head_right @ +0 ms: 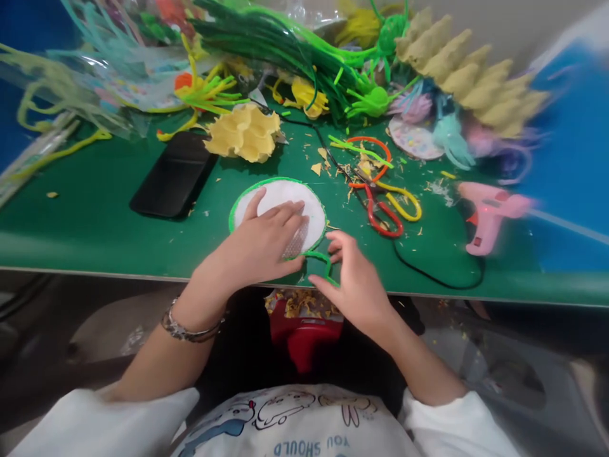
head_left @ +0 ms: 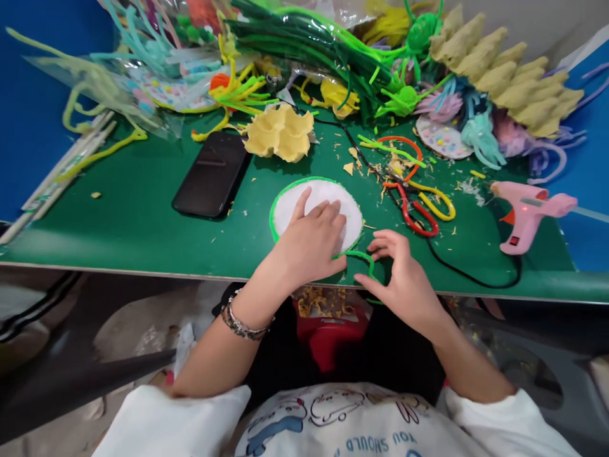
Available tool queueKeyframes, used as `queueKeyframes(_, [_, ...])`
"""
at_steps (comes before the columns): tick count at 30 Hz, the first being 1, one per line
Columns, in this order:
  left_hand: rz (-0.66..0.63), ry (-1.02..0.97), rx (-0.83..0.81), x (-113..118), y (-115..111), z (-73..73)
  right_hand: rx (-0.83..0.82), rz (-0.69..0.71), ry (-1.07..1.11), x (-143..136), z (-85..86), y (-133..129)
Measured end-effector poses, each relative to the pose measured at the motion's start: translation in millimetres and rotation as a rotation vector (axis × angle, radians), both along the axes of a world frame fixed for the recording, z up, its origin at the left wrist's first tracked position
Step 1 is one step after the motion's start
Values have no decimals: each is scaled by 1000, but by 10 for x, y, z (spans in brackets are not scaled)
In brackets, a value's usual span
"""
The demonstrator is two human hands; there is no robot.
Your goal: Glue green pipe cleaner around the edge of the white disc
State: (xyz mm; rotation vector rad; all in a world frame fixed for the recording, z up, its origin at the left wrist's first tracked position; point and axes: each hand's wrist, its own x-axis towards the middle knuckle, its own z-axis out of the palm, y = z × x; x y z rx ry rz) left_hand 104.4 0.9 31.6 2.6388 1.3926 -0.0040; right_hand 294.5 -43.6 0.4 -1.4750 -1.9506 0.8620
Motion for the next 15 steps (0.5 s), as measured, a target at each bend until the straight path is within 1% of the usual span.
queueKeyframes(2, [2,-9,14,4,-5,-18,-39,23,-52,-28,-22,61])
queueKeyframes(5, [8,-17,55,14,-11,-42,-119,48,-60,48,22,111])
queueKeyframes(6, [7,-16,68,19,-11,-47,-123,56,-71,78,41,119])
queueKeyframes(8, [4,-13,80,30,-10,-48,-76,85,-130,121,72,135])
queueKeyframes(11, [18,-11,75,46,0,-32,59,138,-231,149,112,174])
queueKeyframes(15, [38,-5,72,58,10,-3,172,129,-291,177,173,255])
